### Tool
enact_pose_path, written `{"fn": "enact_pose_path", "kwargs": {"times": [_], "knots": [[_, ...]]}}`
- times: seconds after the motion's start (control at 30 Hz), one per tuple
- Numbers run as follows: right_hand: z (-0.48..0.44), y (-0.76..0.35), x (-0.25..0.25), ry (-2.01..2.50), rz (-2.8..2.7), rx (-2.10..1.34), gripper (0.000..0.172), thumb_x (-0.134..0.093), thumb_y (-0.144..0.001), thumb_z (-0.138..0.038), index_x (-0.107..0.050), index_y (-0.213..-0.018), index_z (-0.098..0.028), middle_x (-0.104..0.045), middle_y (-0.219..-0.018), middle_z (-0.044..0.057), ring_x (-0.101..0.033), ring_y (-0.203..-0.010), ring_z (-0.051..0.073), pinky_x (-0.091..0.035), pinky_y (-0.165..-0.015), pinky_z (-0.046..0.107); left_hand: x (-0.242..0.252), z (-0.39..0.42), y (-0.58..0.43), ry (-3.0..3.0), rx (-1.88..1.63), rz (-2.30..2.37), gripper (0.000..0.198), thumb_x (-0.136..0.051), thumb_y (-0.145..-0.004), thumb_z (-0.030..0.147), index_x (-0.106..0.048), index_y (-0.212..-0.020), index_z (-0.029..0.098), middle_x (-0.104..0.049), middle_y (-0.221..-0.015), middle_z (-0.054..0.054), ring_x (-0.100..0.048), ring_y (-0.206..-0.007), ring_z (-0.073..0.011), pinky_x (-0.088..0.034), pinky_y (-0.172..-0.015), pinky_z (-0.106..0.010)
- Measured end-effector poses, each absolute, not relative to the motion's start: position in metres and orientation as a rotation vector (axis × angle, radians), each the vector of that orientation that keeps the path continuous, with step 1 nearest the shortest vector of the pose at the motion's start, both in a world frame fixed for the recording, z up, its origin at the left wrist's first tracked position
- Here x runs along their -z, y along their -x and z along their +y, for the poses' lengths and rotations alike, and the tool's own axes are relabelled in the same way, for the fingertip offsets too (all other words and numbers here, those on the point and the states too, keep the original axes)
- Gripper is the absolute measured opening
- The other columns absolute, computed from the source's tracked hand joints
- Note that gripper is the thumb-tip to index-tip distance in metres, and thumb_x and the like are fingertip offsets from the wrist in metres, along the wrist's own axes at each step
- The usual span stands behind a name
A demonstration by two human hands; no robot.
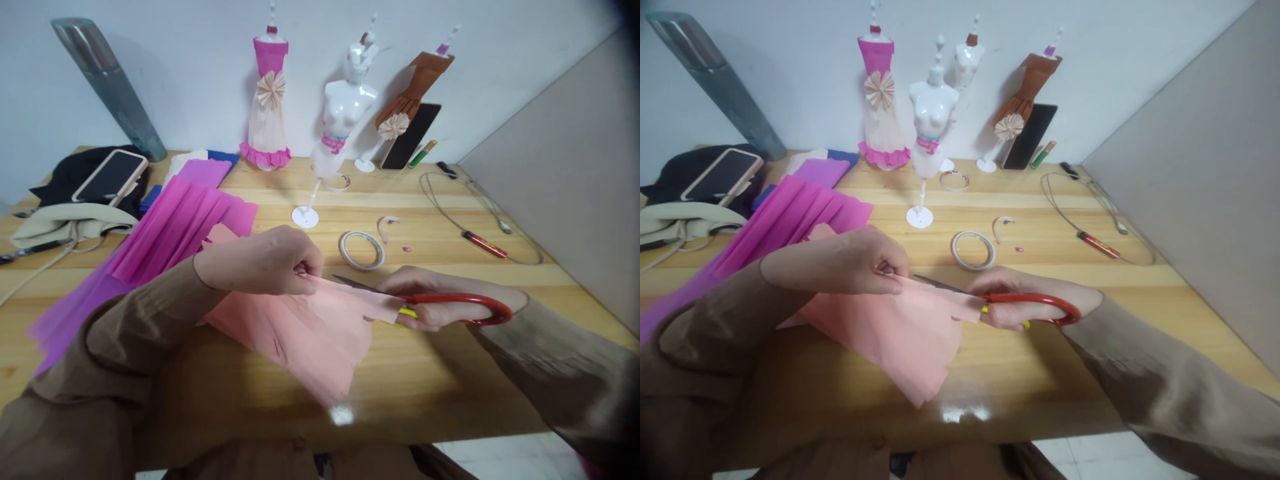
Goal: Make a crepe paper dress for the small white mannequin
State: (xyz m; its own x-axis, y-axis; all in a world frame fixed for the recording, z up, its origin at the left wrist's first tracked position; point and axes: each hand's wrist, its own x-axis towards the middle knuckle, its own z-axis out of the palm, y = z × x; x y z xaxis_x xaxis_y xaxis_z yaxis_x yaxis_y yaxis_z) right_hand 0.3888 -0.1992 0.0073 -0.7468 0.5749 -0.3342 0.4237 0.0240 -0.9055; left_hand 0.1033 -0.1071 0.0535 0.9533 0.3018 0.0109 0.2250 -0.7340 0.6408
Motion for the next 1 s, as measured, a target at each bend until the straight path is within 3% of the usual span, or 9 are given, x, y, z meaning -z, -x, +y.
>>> {"fn": "enact_pose_path", "kwargs": {"times": [0.13,0.23,0.43,0.77,1.0], "knots": [[-0.194,-0.377,-0.021,1.185,-2.003,-1.976,0.040,-0.060,-0.084,-0.052,-0.063,-0.096,-0.014,-0.046,-0.064,-0.004,-0.044,-0.054,0.010,-0.036,-0.044,0.020,-0.052,-0.108,-0.104,-2.429,-0.188,0.336,0.014,-0.054,-0.070,0.008,-0.056,-0.058,0.015,-0.052,-0.056,0.005,-0.040,-0.055,-0.0080,-0.031,-0.056,-0.022],[-0.190,-0.371,-0.023,1.207,-2.009,-1.995,0.039,-0.062,-0.081,-0.050,-0.064,-0.094,-0.013,-0.050,-0.064,-0.003,-0.045,-0.053,0.009,-0.037,-0.043,0.020,-0.052,-0.110,-0.105,-2.447,-0.200,0.310,0.020,-0.054,-0.070,0.008,-0.045,-0.054,0.017,-0.041,-0.052,0.006,-0.035,-0.053,-0.0080,-0.029,-0.056,-0.024],[-0.188,-0.368,-0.024,1.150,-1.957,-2.041,0.040,-0.064,-0.079,-0.051,-0.063,-0.092,-0.014,-0.045,-0.058,-0.006,-0.038,-0.048,0.007,-0.037,-0.042,0.019,-0.056,-0.114,-0.105,-2.480,-0.161,0.311,0.032,-0.052,-0.069,0.005,-0.027,-0.055,0.019,-0.030,-0.053,0.006,-0.025,-0.054,-0.0082,-0.023,-0.053,-0.026],[-0.192,-0.362,-0.030,1.194,-1.846,-2.069,0.039,-0.065,-0.080,-0.051,-0.061,-0.088,-0.013,-0.049,-0.065,-0.003,-0.041,-0.049,0.006,-0.030,-0.043,0.019,-0.056,-0.116,-0.108,-2.503,-0.119,0.332,0.033,-0.054,-0.068,0.005,-0.027,-0.055,0.019,-0.031,-0.050,0.006,-0.022,-0.052,-0.0087,-0.023,-0.054,-0.028],[-0.194,-0.359,-0.033,1.272,-1.832,-2.074,0.042,-0.064,-0.079,-0.056,-0.060,-0.082,-0.014,-0.041,-0.055,-0.008,-0.033,-0.044,0.004,-0.027,-0.039,0.018,-0.055,-0.118,-0.107,-2.529,-0.124,0.308,0.032,-0.051,-0.068,0.004,-0.024,-0.057,0.019,-0.031,-0.051,0.006,-0.024,-0.054,-0.0085,-0.022,-0.055,-0.029]]}}
